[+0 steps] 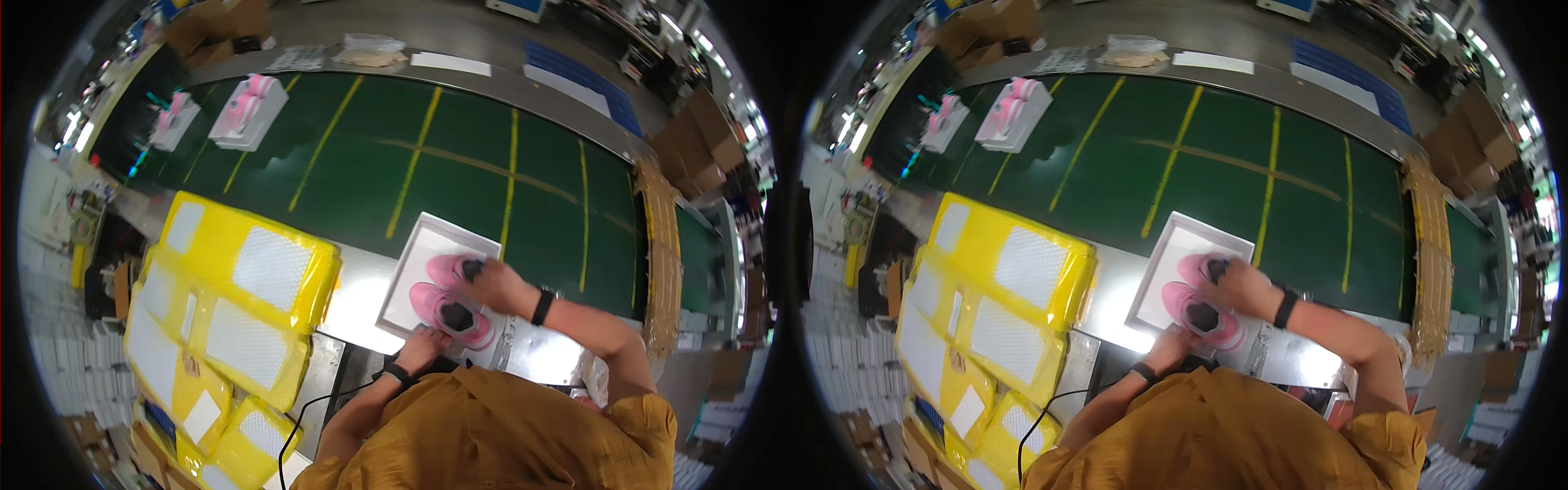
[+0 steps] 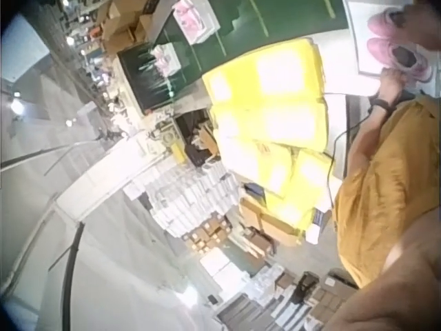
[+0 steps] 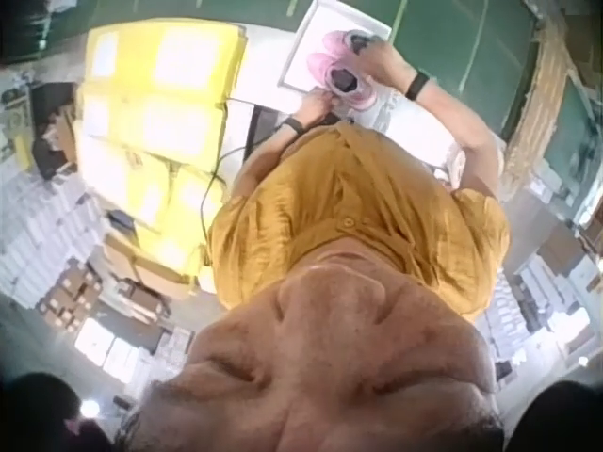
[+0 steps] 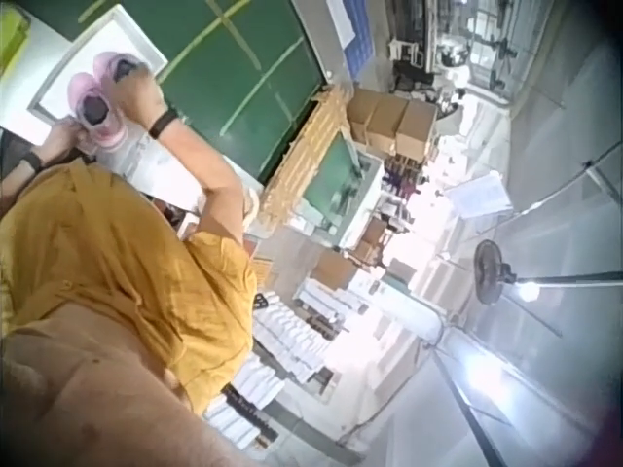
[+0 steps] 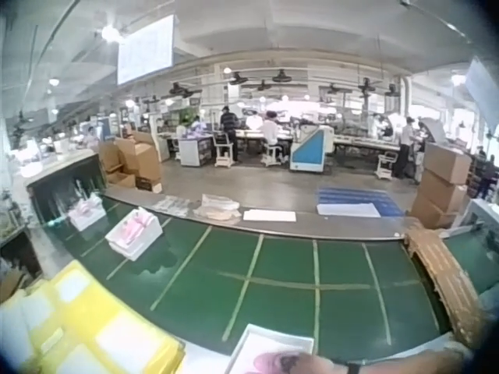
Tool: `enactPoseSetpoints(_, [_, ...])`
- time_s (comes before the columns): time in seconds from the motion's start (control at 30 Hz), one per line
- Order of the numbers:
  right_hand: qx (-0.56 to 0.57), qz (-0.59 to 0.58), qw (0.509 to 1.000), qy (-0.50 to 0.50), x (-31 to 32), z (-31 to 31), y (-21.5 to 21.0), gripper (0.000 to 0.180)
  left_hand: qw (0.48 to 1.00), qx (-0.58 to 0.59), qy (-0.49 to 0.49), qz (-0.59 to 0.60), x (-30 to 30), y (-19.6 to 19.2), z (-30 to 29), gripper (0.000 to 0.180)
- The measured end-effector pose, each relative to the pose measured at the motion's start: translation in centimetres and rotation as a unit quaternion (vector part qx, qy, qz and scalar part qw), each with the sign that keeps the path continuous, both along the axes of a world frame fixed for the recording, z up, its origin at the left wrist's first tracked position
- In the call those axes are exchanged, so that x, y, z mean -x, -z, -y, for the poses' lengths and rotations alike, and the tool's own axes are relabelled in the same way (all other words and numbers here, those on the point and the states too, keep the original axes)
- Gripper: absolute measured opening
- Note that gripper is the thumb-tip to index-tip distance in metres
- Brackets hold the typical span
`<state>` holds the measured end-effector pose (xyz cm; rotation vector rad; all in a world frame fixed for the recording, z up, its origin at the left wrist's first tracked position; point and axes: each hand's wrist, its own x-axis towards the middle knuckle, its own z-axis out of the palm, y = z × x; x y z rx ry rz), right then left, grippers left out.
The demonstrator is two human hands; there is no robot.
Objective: The person packs shoes by removing them from a box, wrapping each shoe individually in paper, and placing them back into the box before closing the lid and returning it to the conveyor.
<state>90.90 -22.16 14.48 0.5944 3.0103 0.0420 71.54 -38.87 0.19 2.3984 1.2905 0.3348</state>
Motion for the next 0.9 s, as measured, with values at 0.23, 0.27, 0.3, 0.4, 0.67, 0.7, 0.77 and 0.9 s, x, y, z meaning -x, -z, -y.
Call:
enactPoseSetpoints(0.23, [0.076, 0.198, 0.977, 0.037, -1.1, 4.6, -0.2, 0.008, 0.995, -0.1, 0.02, 0.014, -1.5, 1.7, -0.2, 0.028])
enactPoseSetpoints(0.27, [0.077, 0.175, 0.98, 0.055, -2.1, 3.8, -0.9, 0.008, 0.996, -0.084, 0.012, 0.024, -1.7, 1.5, -0.5, 0.027])
enactPoseSetpoints(0.3, [0.081, 0.151, 0.983, 0.069, -3.1, 3.4, -2.6, 0.007, 0.997, -0.066, 0.001, 0.034, -1.7, 1.3, -0.5, 0.026])
enactPoseSetpoints(0.4, [0.145, -0.026, 0.972, 0.185, -9.0, 3.6, -7.2, 0.023, 0.999, -0.052, -0.001, -0.004, -1.2, 2.2, -0.8, 0.021])
enactPoseSetpoints(0.67, [0.045, -0.133, 0.767, 0.626, -22.2, 12.6, 4.4, 0.033, 0.992, -0.001, 0.123, -0.029, -3.6, 1.8, -3.7, 0.049])
enactPoseSetpoints(0.7, [0.027, -0.117, 0.758, 0.641, -22.8, 13.5, 6.8, 0.031, 0.992, -0.007, 0.124, -0.011, -3.8, 1.8, -3.6, 0.052])
enactPoseSetpoints(0.77, [0.004, -0.08, 0.75, 0.656, -26.2, 17.2, 13.7, 0.027, 0.994, -0.015, 0.105, -0.04, -4.5, 0.6, -3.6, 0.055])
enactPoseSetpoints(0.9, [0.078, -0.028, 0.654, 0.752, -24.3, 21.1, 13.4, 0.05, 0.993, 0.05, 0.044, -0.101, -3.9, -0.2, -3.9, 0.044])
